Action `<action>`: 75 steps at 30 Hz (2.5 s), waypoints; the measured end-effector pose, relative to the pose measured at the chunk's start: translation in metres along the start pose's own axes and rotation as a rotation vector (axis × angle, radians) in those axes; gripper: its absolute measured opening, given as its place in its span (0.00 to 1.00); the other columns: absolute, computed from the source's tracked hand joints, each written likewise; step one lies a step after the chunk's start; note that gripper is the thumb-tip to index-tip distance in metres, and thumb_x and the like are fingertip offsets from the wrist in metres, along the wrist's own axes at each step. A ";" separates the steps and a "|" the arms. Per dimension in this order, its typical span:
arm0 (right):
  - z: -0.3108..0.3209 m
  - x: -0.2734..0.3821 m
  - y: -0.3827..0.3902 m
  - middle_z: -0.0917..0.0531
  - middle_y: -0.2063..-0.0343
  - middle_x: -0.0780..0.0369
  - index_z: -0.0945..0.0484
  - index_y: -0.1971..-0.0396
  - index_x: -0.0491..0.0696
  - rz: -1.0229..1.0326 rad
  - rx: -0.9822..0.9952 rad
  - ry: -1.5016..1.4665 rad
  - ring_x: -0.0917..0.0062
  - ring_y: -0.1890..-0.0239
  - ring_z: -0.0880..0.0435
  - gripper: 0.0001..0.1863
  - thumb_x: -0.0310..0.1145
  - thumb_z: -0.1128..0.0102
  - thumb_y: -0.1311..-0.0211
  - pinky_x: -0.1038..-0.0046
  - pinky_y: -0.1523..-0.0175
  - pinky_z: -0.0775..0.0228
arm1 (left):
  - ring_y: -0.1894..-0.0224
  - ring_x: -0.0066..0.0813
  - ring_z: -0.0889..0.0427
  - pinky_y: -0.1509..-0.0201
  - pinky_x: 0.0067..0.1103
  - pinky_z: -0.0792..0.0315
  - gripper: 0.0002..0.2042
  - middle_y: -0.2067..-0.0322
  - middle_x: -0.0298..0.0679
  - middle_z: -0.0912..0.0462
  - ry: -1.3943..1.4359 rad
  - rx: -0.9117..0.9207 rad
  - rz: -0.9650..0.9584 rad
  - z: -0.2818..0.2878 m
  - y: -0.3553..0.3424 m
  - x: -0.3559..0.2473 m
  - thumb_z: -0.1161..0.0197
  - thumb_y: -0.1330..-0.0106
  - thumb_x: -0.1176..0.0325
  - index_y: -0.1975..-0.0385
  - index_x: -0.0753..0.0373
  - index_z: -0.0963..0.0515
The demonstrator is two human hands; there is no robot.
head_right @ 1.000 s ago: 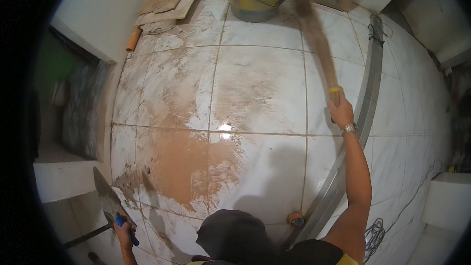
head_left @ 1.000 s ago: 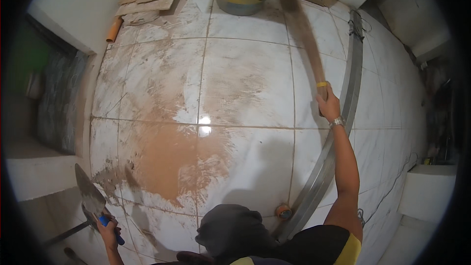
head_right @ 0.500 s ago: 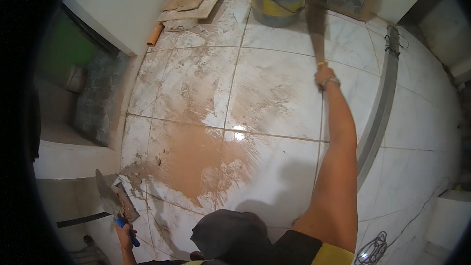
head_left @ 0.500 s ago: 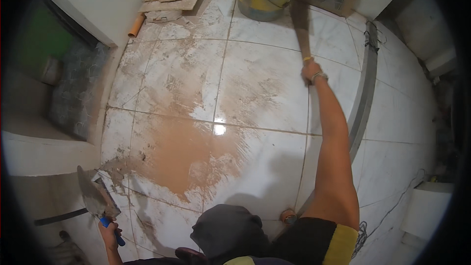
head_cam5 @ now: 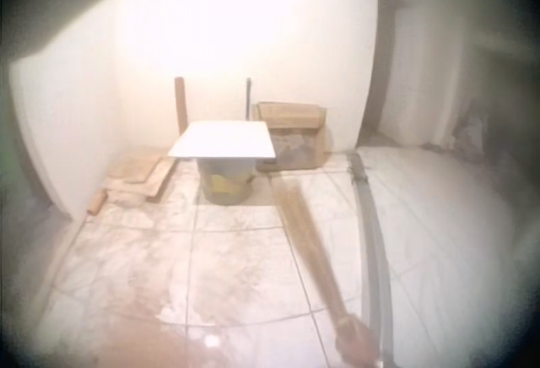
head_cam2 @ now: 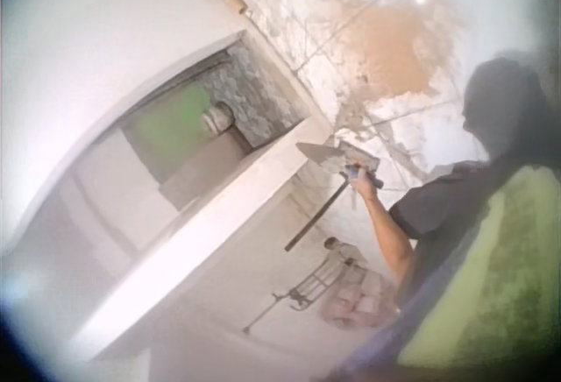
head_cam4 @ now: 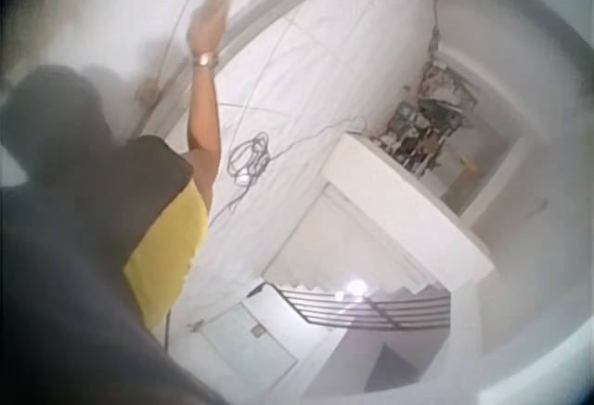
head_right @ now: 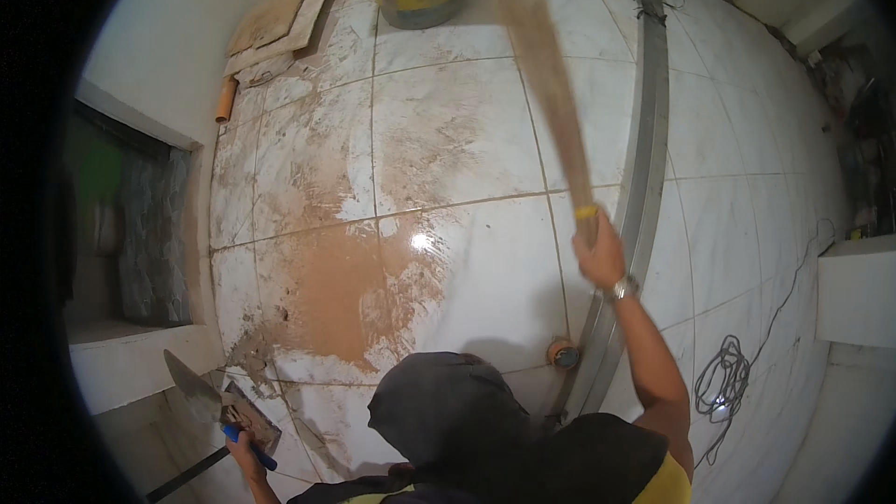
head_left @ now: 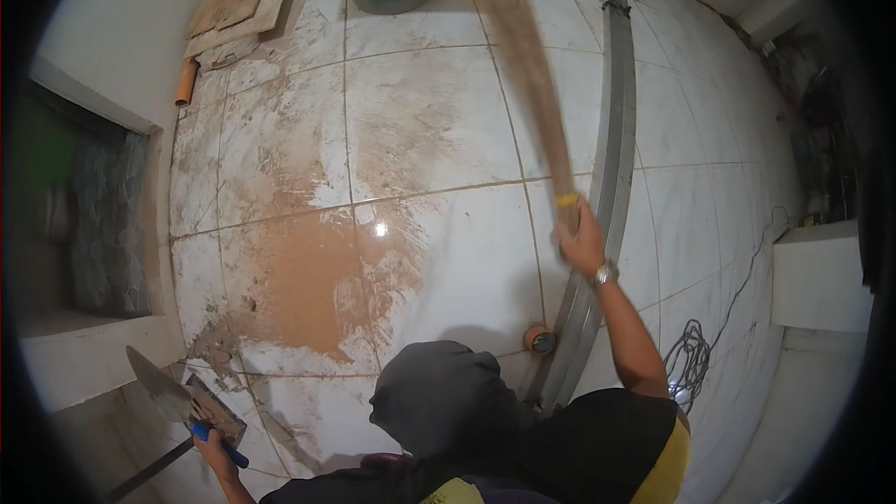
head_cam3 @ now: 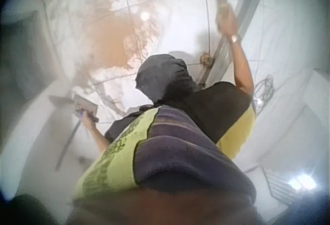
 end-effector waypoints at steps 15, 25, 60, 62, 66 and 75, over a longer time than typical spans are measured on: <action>-0.108 0.014 -0.047 0.19 0.57 0.36 0.47 0.34 0.42 -0.164 0.384 0.180 0.41 0.51 0.20 0.43 0.45 0.41 0.46 0.53 0.45 0.25 | 0.82 0.22 0.29 0.77 0.20 0.32 0.15 0.79 0.33 0.30 0.180 0.117 -0.097 -0.010 0.027 -0.018 0.42 0.45 0.65 0.59 0.64 0.27; -0.082 -0.011 -0.015 0.20 0.59 0.55 0.31 0.47 0.38 -0.280 0.052 -0.586 0.71 0.59 0.19 0.26 0.34 0.34 0.42 0.68 0.53 0.25 | 0.87 0.23 0.32 0.80 0.20 0.31 0.14 0.84 0.33 0.30 0.304 -0.126 -0.108 0.028 0.045 0.030 0.41 0.42 0.65 0.60 0.64 0.29; -0.240 0.152 -0.063 0.19 0.53 0.39 0.39 0.36 0.38 0.112 0.523 0.348 0.45 0.51 0.18 0.35 0.41 0.45 0.41 0.54 0.44 0.25 | 0.85 0.20 0.34 0.69 0.22 0.28 0.17 0.84 0.32 0.32 0.382 -0.084 -0.148 0.057 0.091 -0.056 0.41 0.46 0.66 0.59 0.69 0.27; -0.225 0.174 -0.041 0.19 0.54 0.39 0.42 0.33 0.40 0.168 0.518 0.319 0.45 0.51 0.18 0.38 0.43 0.44 0.41 0.53 0.45 0.25 | 0.85 0.21 0.34 0.69 0.22 0.28 0.17 0.84 0.32 0.32 0.409 -0.094 -0.145 0.056 0.090 -0.055 0.41 0.46 0.66 0.58 0.69 0.27; -0.150 0.132 0.032 0.18 0.53 0.41 0.42 0.31 0.51 0.108 0.408 0.072 0.45 0.49 0.19 0.38 0.46 0.42 0.40 0.54 0.45 0.27 | 0.83 0.20 0.34 0.66 0.23 0.29 0.17 0.84 0.32 0.33 0.402 -0.080 -0.130 0.063 0.089 -0.045 0.41 0.45 0.65 0.57 0.68 0.27; -0.146 0.012 0.103 0.20 0.54 0.36 0.60 0.36 0.20 -0.411 0.242 0.366 0.46 0.53 0.17 0.44 0.40 0.53 0.36 0.56 0.47 0.23 | 0.79 0.19 0.34 0.59 0.23 0.31 0.16 0.78 0.30 0.33 0.472 -0.153 -0.151 0.090 0.077 -0.029 0.41 0.39 0.66 0.54 0.67 0.26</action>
Point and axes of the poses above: each hand's wrist, its own y-axis away from the middle knuckle, its own z-axis out of the back of the hand, x = y × z, the point moved 1 cm from there along -y, towards the middle knuckle
